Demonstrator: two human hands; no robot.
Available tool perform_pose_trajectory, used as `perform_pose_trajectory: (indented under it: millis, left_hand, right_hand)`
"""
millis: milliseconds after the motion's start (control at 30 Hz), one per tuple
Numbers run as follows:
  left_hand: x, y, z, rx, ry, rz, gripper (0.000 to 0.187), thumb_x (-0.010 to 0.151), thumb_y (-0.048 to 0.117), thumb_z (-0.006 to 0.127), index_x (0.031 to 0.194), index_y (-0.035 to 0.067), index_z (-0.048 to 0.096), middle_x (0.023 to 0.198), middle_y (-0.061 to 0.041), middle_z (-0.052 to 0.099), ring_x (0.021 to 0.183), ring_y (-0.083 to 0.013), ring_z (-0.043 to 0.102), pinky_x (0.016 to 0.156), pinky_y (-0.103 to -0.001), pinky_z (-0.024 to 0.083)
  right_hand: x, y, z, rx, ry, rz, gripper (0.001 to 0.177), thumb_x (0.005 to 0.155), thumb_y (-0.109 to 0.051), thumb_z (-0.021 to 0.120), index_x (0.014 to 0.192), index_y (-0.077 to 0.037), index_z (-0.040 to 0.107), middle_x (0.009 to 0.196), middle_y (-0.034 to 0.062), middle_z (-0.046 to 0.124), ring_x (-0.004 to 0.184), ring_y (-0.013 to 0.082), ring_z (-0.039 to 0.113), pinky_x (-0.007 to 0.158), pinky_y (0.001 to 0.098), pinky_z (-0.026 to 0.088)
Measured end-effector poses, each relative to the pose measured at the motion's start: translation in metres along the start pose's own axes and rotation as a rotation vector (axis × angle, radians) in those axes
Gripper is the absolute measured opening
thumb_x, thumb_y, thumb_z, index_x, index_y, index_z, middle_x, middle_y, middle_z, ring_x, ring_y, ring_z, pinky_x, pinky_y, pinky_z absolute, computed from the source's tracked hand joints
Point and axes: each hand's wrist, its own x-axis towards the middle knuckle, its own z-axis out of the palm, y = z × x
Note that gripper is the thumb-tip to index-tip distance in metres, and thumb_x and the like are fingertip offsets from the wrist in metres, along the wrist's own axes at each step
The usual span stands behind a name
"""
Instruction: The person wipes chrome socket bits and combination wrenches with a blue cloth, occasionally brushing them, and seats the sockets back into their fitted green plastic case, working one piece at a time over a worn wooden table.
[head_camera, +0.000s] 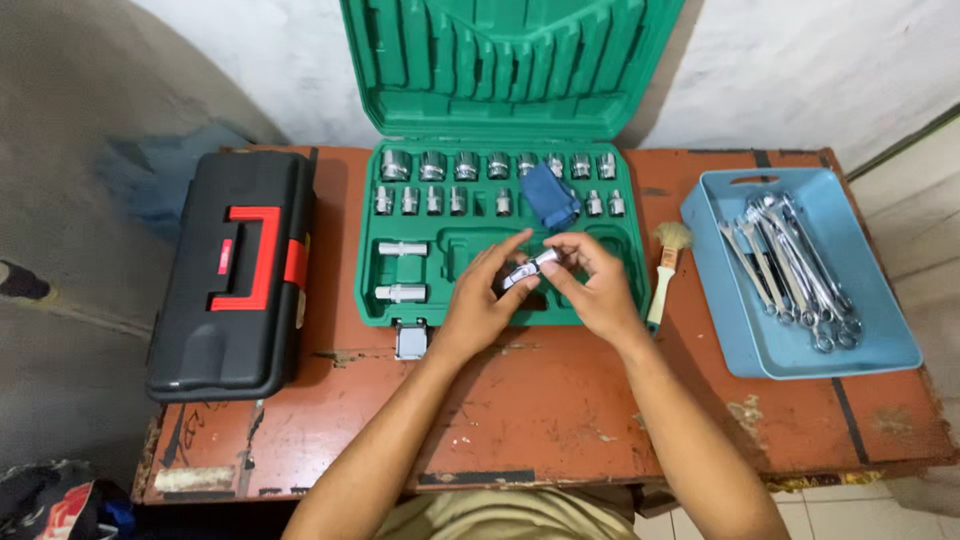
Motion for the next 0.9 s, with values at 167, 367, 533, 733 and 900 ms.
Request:
perform_pose_trajectory:
  millis: [167,367,533,733,900]
  left_hand:
    - [0.003,0.003,0.015,0.061,0.037,0.101,0.041,0.086,0.01,0.084,0.124,0.01,0.069,0.109,-0.006,0.075,0.102,-0.0209,0.068,0.09,-0.034,0.054]
    - [0.007,0.018,0.041,-0.019,0.144,0.058,0.025,0.087,0.009,0.082,0.109,0.008,0.071,0.111,-0.005,0.074,0.098,-0.0203,0.069,0.084,-0.032,0.057]
    - [0.024,0.033,0.054,0.188,0.094,0.2,0.027,0.086,0.011,0.083,0.108,0.006,0.07,0.111,-0.005,0.075,0.096,-0.0223,0.068,0.083,-0.033,0.055]
    - [0.05,0.035,0.06,0.25,-0.101,0.327,0.041,0.086,0.013,0.083,0.124,0.006,0.068,0.114,-0.007,0.075,0.101,-0.0246,0.07,0.086,-0.035,0.056]
    - [0.063,0.023,0.094,-0.144,-0.193,0.064,0.033,0.095,0.009,0.08,0.127,0.006,0.07,0.112,-0.009,0.08,0.101,-0.0198,0.074,0.091,-0.034,0.06]
  right_hand:
    - [-0.014,0.008,-0.029,0.147,-0.041,-0.001,0.026,0.095,-0.01,0.074,0.116,0.0,0.064,0.1,0.0015,0.067,0.092,0.0074,0.062,0.08,0.0248,0.051]
    - [-0.018,0.007,-0.035,0.374,0.089,0.052,0.027,0.095,-0.01,0.075,0.118,0.001,0.066,0.099,0.003,0.069,0.091,0.008,0.063,0.079,0.024,0.051]
    - [-0.018,0.009,-0.057,0.352,0.176,-0.006,0.027,0.095,-0.007,0.076,0.119,0.003,0.066,0.103,0.0032,0.07,0.094,0.0078,0.064,0.084,0.0227,0.052]
    - [-0.021,0.008,-0.086,0.387,0.201,0.015,0.029,0.095,-0.008,0.078,0.119,0.003,0.067,0.104,0.004,0.07,0.094,0.0084,0.065,0.084,0.0225,0.051]
    - [-0.033,0.008,-0.096,0.451,0.281,0.036,0.034,0.093,-0.007,0.078,0.124,0.0,0.066,0.106,0.003,0.07,0.093,0.0079,0.064,0.083,0.022,0.052]
